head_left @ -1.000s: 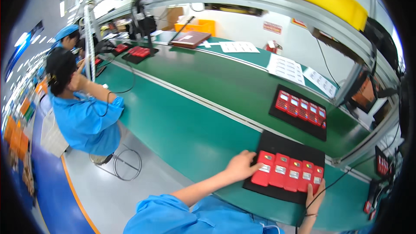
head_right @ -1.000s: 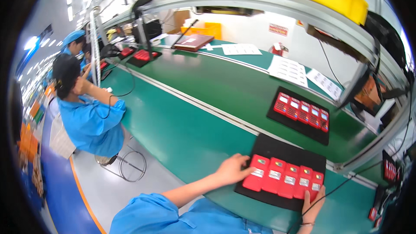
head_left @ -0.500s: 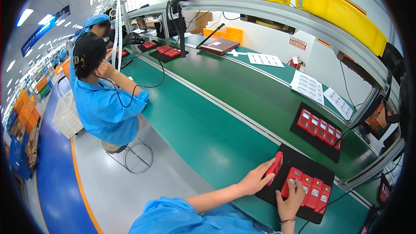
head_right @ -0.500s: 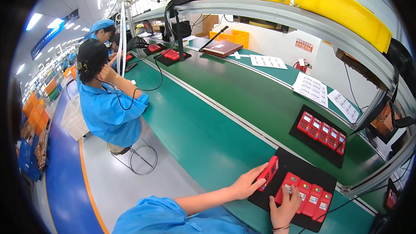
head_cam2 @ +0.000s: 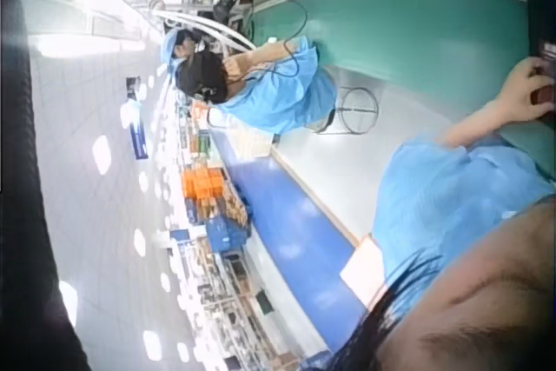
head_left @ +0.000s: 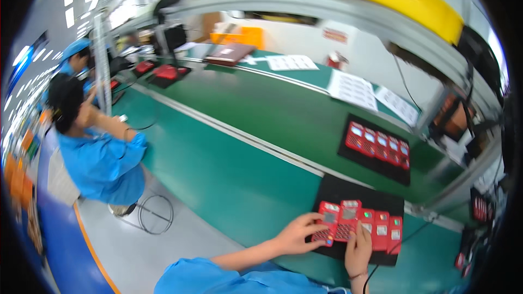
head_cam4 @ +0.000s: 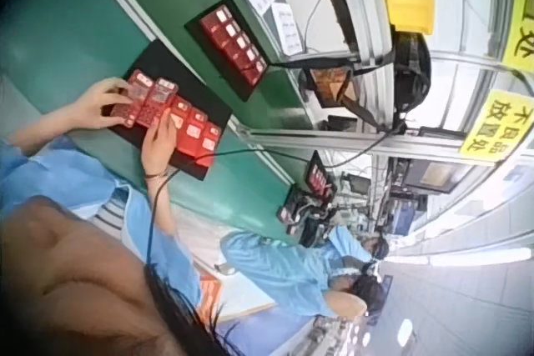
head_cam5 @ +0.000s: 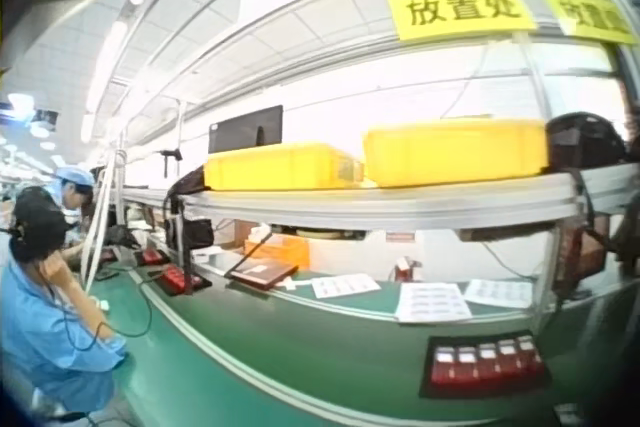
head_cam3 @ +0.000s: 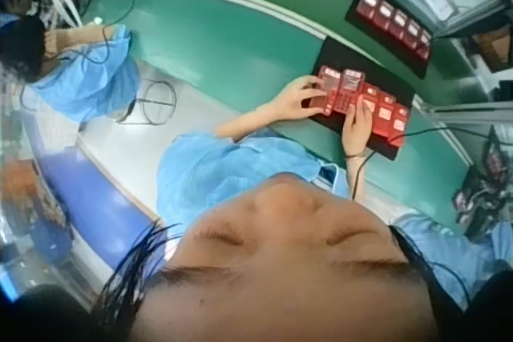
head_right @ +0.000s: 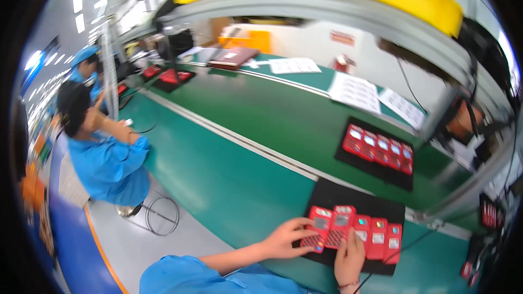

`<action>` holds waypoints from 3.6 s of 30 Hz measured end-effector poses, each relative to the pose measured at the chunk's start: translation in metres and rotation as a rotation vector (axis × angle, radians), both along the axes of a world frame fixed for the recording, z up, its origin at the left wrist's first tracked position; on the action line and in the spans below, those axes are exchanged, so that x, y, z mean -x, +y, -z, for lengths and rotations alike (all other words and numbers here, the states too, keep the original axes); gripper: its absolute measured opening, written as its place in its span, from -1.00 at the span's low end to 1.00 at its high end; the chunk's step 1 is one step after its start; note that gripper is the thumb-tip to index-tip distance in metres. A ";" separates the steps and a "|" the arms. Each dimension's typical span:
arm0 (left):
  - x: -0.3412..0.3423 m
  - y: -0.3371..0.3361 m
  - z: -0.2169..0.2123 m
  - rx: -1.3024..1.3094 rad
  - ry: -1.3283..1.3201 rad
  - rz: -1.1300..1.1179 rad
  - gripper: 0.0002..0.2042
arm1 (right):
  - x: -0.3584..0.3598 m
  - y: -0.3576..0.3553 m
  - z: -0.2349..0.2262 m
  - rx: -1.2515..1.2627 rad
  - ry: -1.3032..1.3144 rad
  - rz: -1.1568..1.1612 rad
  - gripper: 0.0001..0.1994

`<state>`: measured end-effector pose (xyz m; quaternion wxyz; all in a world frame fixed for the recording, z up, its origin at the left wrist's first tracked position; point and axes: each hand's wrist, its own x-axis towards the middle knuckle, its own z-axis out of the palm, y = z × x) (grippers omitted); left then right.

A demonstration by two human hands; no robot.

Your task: The person flips electronic handheld devices face up on a mat, presses the buttons on each keypad, and pushes the mat down the conveyor line.

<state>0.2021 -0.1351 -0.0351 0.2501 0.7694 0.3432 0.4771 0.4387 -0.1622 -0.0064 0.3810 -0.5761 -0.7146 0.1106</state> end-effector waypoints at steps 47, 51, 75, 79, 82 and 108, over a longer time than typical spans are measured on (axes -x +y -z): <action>-0.015 0.055 -0.020 -0.265 0.591 0.066 -0.47 | -0.135 -0.003 0.006 0.013 -0.149 0.280 -0.46; -0.009 0.058 -0.023 -0.250 0.613 0.083 -0.47 | -0.128 -0.002 -0.023 0.111 0.172 0.287 -0.57; -0.013 0.018 -0.034 0.091 0.550 -0.366 -0.34 | -0.137 -0.043 0.014 0.142 0.017 0.249 -0.28; -0.009 0.027 -0.026 0.140 0.412 -0.304 -0.37 | -0.133 -0.037 0.013 0.081 -0.079 0.310 -0.35; -0.009 0.024 -0.025 0.160 0.424 -0.320 -0.34 | -0.130 -0.036 0.007 0.022 -0.114 0.266 -0.35; 0.002 0.030 -0.045 -0.113 0.654 -0.138 -0.67 | -0.128 -0.019 -0.011 0.009 -0.243 0.106 -0.49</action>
